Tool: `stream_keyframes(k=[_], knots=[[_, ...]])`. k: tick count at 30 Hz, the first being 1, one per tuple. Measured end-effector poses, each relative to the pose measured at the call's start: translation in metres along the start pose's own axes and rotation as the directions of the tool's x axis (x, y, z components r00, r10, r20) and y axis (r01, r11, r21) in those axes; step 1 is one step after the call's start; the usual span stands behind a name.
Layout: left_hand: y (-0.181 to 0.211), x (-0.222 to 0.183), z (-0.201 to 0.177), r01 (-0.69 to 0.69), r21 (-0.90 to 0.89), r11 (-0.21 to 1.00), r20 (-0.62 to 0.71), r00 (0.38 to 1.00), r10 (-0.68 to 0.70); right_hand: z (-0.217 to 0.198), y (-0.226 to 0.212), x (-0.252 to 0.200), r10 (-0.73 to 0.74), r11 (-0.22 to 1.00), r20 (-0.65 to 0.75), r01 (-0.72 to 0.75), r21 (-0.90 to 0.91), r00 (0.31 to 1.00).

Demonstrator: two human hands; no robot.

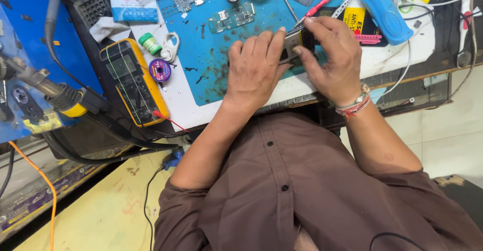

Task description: The person disassembles a smartphone by removing the back cover and unscrewing internal components. They use a screwdriver to detach the battery and a heat gun to warm the edges of the device. Finally, they separate the screen assembly from the phone's frame.

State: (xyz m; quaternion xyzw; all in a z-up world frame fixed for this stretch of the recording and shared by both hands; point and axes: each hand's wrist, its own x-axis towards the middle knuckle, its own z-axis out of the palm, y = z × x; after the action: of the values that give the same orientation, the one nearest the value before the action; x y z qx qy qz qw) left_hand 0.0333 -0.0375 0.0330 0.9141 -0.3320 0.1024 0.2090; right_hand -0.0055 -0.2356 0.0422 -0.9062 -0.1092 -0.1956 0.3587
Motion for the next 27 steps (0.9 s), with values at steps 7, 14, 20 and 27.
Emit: stream_keyframes(k=[7, 14, 20, 27], knots=[[-0.005, -0.018, -0.024, -0.003, -0.147, 0.989, -0.089, 0.996, -0.010, -0.009, 0.009, 0.004, -0.034, 0.999, 0.066, 0.033, 0.017, 0.997], [-0.019, -0.040, -0.019, 0.302, -0.592, 0.747, -0.053, 0.911, -0.410, -0.028, 0.002, 0.013, -0.116, 0.988, 0.194, 0.134, -0.082, 0.974], [-0.025, -0.046, -0.007, 0.232, -0.644, 0.729, -0.101, 0.919, -0.382, -0.031, -0.018, 0.030, -0.095, 0.980, 0.310, 0.144, -0.139, 0.946], [-0.026, -0.049, -0.006, 0.181, -0.623, 0.761, -0.134, 0.934, -0.332, -0.026, -0.047, 0.042, -0.066, 0.956, 0.418, 0.177, -0.233, 0.906]])
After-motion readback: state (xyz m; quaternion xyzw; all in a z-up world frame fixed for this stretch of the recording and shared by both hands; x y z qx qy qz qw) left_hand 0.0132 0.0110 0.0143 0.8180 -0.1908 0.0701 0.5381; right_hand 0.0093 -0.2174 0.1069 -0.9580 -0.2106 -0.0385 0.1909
